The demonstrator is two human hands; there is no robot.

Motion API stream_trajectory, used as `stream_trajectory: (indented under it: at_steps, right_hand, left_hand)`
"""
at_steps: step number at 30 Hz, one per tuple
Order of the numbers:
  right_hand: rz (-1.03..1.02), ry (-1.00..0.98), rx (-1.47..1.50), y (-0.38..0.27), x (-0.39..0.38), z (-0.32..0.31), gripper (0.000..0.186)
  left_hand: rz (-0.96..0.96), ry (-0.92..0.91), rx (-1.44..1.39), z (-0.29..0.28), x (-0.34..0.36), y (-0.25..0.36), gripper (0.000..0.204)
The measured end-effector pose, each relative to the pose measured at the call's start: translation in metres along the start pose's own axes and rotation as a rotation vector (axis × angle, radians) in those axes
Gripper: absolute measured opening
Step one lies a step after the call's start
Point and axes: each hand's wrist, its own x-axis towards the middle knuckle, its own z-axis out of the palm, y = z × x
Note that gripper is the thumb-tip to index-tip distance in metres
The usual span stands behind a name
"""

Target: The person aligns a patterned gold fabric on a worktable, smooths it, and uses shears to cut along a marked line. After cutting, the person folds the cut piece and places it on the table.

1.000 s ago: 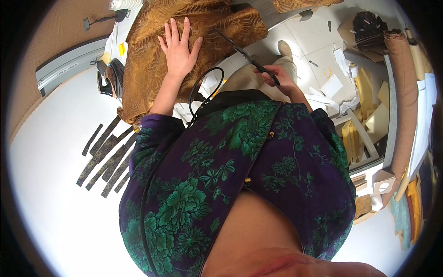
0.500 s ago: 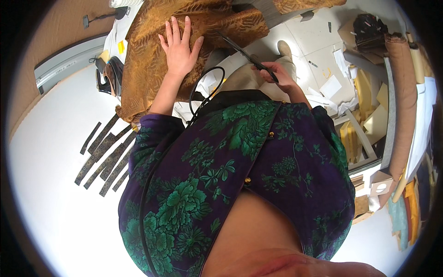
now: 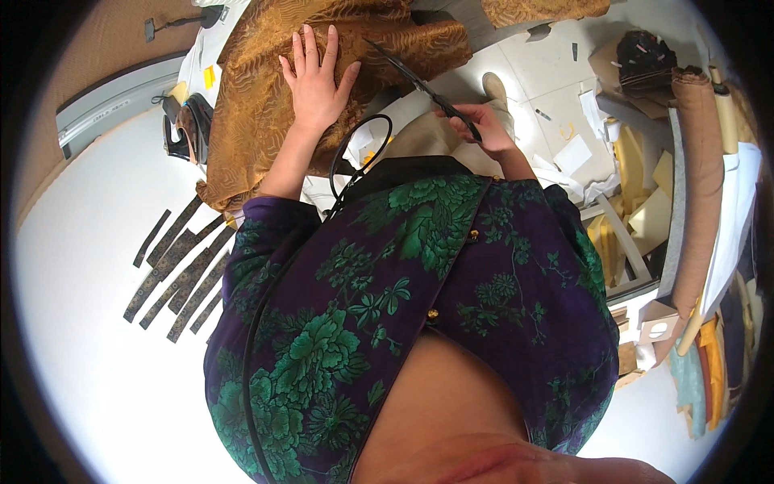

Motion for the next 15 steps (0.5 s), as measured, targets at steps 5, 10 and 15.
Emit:
stream_trajectory:
  at_steps: [5, 10, 15]
  right_hand:
    - [0.027, 0.016, -0.004, -0.006, -0.006, 0.001, 0.035]
    - [0.044, 0.029, 0.006, -0.015, -0.009, 0.003, 0.031]
    - [0.039, 0.019, -0.014, -0.035, 0.007, 0.015, 0.032]
  left_hand:
    - [0.007, 0.007, 0.012, -0.002, 0.001, 0.0, 0.068]
    - [-0.014, 0.041, -0.043, 0.001, 0.001, -0.002, 0.072]
    - [-0.009, 0.063, -0.032, 0.001, 0.001, -0.003, 0.069]
